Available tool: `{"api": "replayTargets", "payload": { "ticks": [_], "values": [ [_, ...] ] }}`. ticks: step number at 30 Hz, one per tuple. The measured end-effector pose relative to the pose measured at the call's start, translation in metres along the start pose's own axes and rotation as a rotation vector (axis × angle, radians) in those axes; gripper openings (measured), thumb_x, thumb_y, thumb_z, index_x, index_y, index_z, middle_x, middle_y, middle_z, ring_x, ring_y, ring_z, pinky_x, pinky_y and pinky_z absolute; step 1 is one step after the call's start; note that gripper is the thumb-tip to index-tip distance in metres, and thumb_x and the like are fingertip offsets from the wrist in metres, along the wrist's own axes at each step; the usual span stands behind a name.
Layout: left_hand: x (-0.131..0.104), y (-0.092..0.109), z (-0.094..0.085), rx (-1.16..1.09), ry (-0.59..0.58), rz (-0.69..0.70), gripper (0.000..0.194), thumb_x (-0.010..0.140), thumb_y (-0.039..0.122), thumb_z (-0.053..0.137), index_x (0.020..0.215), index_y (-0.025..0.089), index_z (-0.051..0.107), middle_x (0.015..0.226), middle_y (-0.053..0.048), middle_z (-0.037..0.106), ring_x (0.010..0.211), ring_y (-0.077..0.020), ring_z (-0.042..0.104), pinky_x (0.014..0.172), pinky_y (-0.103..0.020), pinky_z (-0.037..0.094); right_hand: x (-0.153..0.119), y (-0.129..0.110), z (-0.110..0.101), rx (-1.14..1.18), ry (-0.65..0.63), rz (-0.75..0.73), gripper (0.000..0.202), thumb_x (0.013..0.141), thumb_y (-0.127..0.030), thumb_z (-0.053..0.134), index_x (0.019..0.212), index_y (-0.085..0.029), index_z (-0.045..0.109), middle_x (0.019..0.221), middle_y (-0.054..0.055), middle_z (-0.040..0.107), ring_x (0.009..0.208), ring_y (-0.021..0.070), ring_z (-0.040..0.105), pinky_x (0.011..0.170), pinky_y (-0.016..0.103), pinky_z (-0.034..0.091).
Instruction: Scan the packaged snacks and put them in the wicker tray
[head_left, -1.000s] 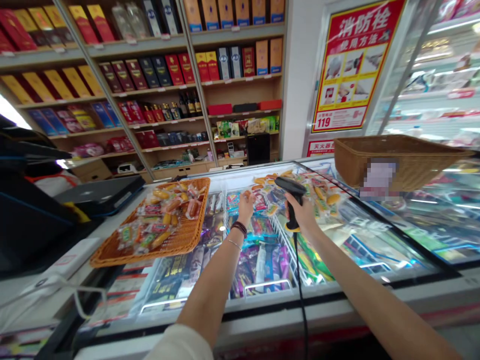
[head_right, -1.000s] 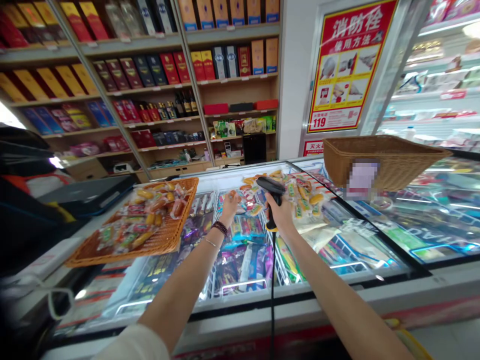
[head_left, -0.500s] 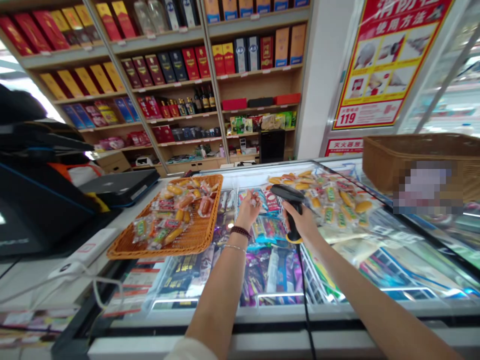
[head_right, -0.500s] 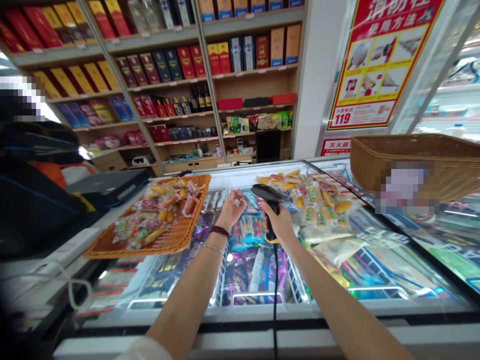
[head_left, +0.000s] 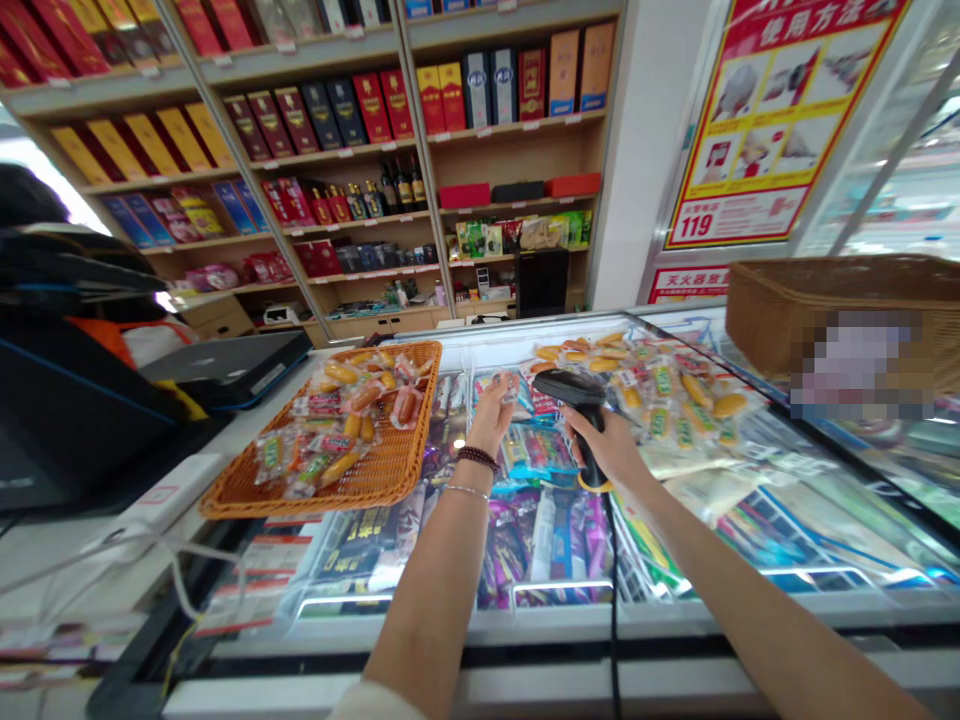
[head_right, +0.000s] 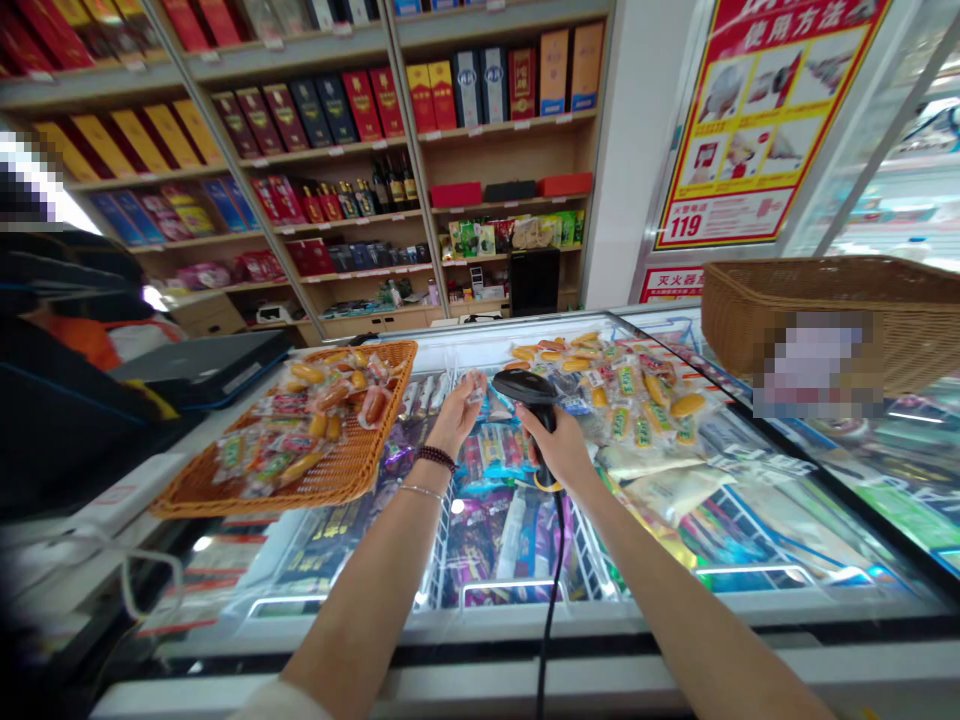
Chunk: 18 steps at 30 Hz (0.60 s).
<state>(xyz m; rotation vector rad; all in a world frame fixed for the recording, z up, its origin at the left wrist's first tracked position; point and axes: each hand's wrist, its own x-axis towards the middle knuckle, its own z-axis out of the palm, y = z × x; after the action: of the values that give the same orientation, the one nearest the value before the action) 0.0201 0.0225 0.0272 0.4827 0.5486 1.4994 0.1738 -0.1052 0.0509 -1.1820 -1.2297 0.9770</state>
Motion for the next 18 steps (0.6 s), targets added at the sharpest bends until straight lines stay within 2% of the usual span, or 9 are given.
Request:
{"api": "replayTargets", "payload": {
  "ticks": [2,5,9,13,15,18],
  "values": [
    [-0.001,0.000,0.000,0.033,-0.015,-0.005,0.015,0.086,0.004,0.069,0.083,0.017,0.062,0.108,-0.008,0.072,0.108,-0.0124,0.068,0.098,-0.022,0.056,0.001,0.002,0.000,0.000,0.009,0.003,0.052,0.075,-0.072,0.072,0.069,-0.025,0.053,0.046,-0.003,0.054,0.035,0.0123,0.047,0.038,0.026,0.038],
    [-0.003,-0.001,0.000,0.099,-0.050,0.015,0.014,0.087,0.009,0.070,0.087,0.019,0.060,0.115,-0.007,0.071,0.109,-0.0136,0.069,0.091,-0.022,0.057,0.002,0.005,-0.002,-0.025,0.001,0.006,0.051,0.078,-0.071,0.071,0.068,-0.024,0.053,0.046,-0.003,0.055,0.035,0.0125,0.048,0.039,0.026,0.039],
    [-0.002,-0.005,-0.002,0.133,-0.060,0.085,0.021,0.086,0.026,0.078,0.091,0.022,0.058,0.101,-0.003,0.070,0.104,-0.0150,0.071,0.088,-0.025,0.057,-0.001,0.004,-0.006,-0.121,-0.030,-0.025,0.048,0.084,-0.068,0.067,0.068,-0.024,0.053,0.043,-0.002,0.055,0.035,0.0142,0.051,0.041,0.026,0.040],
    [-0.003,-0.007,-0.004,0.237,0.003,0.092,0.030,0.088,0.046,0.076,0.098,0.024,0.057,0.080,0.003,0.062,0.077,-0.0090,0.066,0.072,-0.020,0.053,-0.007,-0.003,-0.008,-0.270,-0.045,-0.057,0.043,0.085,-0.064,0.066,0.072,-0.025,0.055,0.041,-0.002,0.056,0.035,0.0156,0.052,0.042,0.027,0.040],
    [-0.005,-0.006,-0.004,0.269,0.002,0.087,0.034,0.090,0.051,0.073,0.103,0.025,0.056,0.077,0.004,0.061,0.070,-0.0082,0.063,0.067,-0.019,0.050,-0.009,-0.005,-0.007,-0.304,-0.036,-0.071,0.041,0.085,-0.062,0.066,0.074,-0.025,0.055,0.041,-0.002,0.056,0.035,0.0162,0.052,0.042,0.028,0.040],
    [-0.005,-0.004,-0.004,0.233,0.010,0.060,0.030,0.094,0.049,0.068,0.104,0.024,0.054,0.079,0.002,0.066,0.068,-0.0091,0.063,0.072,-0.023,0.053,-0.010,-0.006,-0.006,-0.324,-0.018,-0.080,0.038,0.085,-0.061,0.065,0.076,-0.025,0.056,0.040,-0.003,0.055,0.034,0.0169,0.052,0.042,0.028,0.039]
  ]
}}
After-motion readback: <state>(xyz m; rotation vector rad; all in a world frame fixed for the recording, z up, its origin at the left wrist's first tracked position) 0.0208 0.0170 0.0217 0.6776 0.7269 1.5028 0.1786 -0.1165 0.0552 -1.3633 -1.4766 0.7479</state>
